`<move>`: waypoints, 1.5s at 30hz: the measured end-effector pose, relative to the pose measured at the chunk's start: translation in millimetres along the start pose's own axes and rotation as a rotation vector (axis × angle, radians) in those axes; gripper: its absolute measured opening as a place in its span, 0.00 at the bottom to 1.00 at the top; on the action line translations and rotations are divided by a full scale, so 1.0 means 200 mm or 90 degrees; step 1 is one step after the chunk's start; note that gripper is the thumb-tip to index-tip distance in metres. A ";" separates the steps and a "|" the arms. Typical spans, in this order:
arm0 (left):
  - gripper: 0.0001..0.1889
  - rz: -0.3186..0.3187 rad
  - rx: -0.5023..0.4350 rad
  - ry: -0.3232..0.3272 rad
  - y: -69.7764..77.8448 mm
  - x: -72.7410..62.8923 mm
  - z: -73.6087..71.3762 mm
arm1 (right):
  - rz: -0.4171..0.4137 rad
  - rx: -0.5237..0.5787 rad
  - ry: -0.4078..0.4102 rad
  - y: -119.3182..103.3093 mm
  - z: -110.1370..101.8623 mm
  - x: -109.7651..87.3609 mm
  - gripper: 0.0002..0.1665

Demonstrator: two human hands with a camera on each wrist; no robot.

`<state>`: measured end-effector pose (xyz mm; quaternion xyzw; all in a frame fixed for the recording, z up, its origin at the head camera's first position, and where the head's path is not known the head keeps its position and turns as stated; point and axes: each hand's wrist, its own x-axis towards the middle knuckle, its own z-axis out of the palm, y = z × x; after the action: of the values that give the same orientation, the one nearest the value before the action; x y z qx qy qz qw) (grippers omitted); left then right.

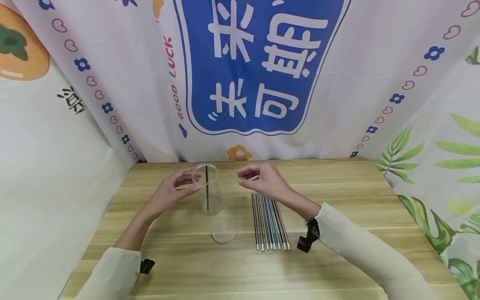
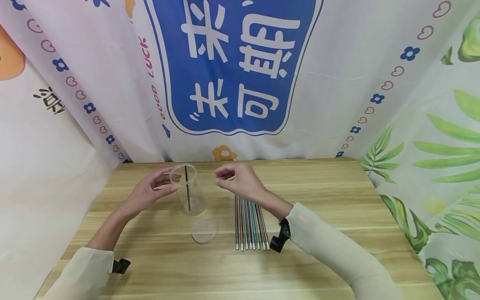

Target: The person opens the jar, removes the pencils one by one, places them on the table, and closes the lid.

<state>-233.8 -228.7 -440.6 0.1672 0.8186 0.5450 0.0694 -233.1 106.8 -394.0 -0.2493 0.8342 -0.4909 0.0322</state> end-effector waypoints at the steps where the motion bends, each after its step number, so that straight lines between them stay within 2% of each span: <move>1: 0.35 0.000 -0.001 0.000 0.00 0.00 0.00 | -0.005 0.000 -0.001 -0.02 0.00 0.01 0.15; 8: 0.35 -0.002 -0.009 -0.002 -0.01 0.00 0.00 | -0.032 -0.001 -0.009 -0.13 0.04 0.07 0.14; 16: 0.34 -0.002 -0.018 0.000 0.00 0.01 0.00 | -0.040 0.014 -0.022 -0.20 0.08 0.15 0.18; 29: 0.35 -0.009 -0.007 -0.006 0.00 0.00 -0.01 | -0.022 0.013 -0.055 -0.28 0.16 0.24 0.23; 40: 0.36 -0.005 -0.008 -0.005 0.00 0.00 0.00 | 0.014 -0.013 -0.067 -0.31 0.21 0.28 0.27; 45: 0.36 -0.004 -0.006 -0.005 0.01 0.00 0.00 | 0.027 -0.051 -0.069 -0.33 0.22 0.29 0.27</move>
<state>-233.0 -228.5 -439.4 0.1665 0.8164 0.5479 0.0746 -244.2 19.4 -350.8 -0.2587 0.8554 -0.4420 0.0778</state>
